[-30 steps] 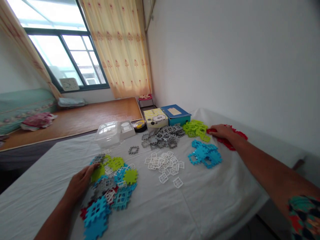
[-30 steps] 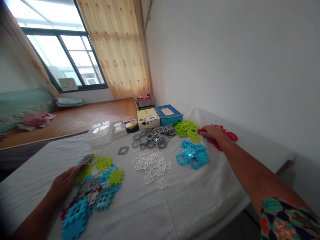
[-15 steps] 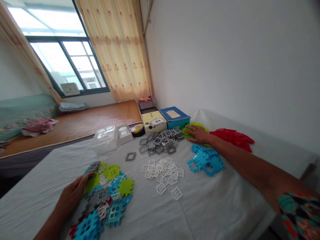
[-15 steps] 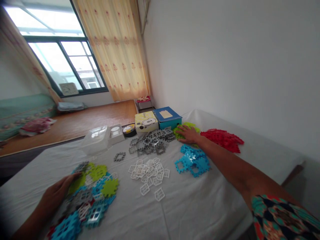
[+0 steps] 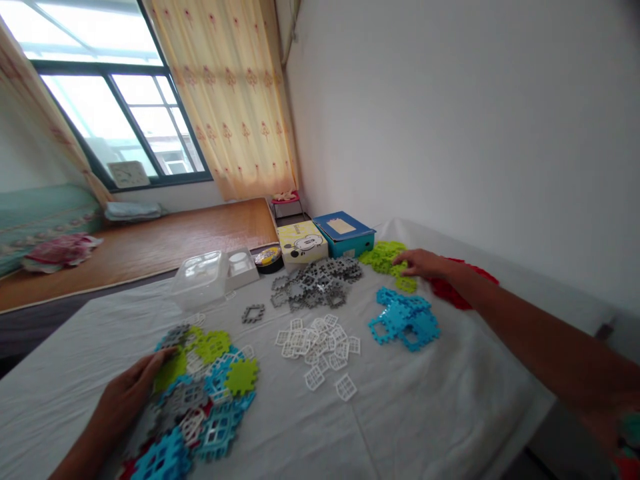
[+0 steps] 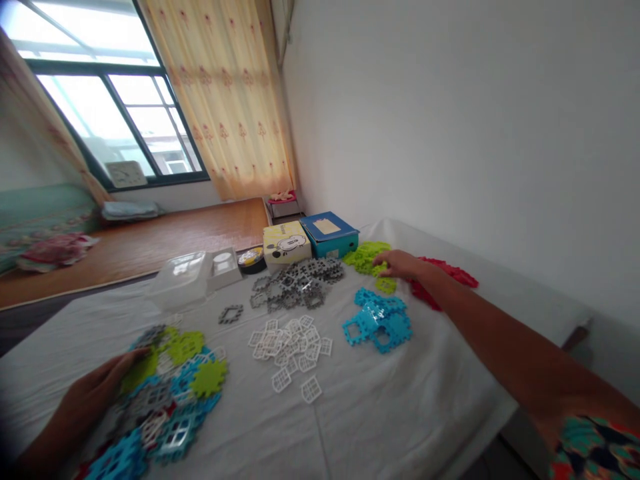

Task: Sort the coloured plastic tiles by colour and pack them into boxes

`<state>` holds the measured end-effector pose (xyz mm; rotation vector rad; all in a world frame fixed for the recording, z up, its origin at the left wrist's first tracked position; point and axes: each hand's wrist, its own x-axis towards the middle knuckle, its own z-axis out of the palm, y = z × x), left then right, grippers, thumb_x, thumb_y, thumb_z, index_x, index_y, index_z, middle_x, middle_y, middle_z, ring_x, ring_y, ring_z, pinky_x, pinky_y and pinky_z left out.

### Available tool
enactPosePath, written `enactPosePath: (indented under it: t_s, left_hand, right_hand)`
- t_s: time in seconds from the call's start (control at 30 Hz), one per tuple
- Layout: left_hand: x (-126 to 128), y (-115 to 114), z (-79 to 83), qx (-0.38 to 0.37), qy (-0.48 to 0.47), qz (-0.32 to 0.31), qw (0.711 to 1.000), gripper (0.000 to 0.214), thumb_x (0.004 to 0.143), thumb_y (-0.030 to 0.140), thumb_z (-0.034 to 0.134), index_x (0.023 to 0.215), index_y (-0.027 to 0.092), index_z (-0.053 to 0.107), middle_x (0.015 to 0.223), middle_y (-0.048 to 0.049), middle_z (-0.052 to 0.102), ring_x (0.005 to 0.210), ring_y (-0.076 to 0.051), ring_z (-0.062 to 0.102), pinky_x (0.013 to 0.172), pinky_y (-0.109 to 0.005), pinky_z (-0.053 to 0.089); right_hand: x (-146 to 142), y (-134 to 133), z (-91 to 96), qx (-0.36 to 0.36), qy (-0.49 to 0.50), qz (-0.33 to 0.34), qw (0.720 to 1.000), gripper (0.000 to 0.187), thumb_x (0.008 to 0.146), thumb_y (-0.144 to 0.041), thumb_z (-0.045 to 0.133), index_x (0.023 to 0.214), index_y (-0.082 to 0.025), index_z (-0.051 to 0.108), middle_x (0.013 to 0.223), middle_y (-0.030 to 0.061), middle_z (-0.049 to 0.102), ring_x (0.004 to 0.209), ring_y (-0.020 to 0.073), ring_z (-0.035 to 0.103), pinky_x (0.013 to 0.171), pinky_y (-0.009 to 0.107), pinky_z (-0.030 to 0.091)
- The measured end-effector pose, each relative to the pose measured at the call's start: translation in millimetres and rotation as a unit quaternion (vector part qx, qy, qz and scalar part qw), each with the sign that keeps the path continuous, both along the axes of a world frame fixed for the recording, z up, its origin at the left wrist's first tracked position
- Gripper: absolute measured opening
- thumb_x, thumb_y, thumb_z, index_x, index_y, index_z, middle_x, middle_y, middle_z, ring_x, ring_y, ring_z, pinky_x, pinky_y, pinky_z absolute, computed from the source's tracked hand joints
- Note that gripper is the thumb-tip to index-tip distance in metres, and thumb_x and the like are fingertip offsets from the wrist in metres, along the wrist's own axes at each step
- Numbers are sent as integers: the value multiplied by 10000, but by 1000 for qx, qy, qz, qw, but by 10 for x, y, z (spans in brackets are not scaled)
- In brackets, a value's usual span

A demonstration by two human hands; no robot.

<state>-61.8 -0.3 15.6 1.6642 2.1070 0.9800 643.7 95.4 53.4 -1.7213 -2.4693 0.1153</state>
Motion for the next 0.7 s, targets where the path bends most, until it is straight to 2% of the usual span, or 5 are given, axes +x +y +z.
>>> enactPosePath:
  t_s: [0.1,0.23,0.33,0.6,0.7]
  left_hand:
    - [4,8,3,1,7,-1,1000,420,681,693,485,823,384,731,1042,97,729,1105,-311,626,1033,-471,419]
    - [-17,25,-32,15,11,-17,1000,422,687,687,485,845,383,730,1023,95,735,1087,-297,637,1010,-453,444]
    - [-55,52,-74,16,23,-27,999,440,703,675,483,900,371,731,1047,89,730,1087,-289,637,1002,-444,451]
    - [33,1,-34,10,42,-46,998,562,770,611,437,1010,197,732,1119,-50,713,1089,-283,629,985,-387,452]
    - [112,-41,-21,20,35,-60,997,580,794,597,403,1015,169,727,1142,-69,703,1091,-264,621,984,-342,442]
  right_hand:
    - [16,-187,-131,-42,-20,37,998,436,734,-328,695,1156,-219,670,1165,105,656,1046,258,622,916,338,473]
    - [-31,-255,-304,7,-36,41,999,384,749,-266,660,1125,-191,680,1189,134,629,1067,256,611,924,335,465]
    - [-64,-182,-304,39,-52,20,998,373,738,-161,608,1100,-191,691,1165,121,649,1047,235,619,920,312,461]
    - [-176,227,127,175,-35,-224,958,359,828,-192,493,1134,-189,679,1114,119,689,965,257,644,800,342,484]
    - [-508,357,321,191,-18,-218,957,312,849,-241,526,1114,-163,672,1075,140,692,926,246,634,800,344,477]
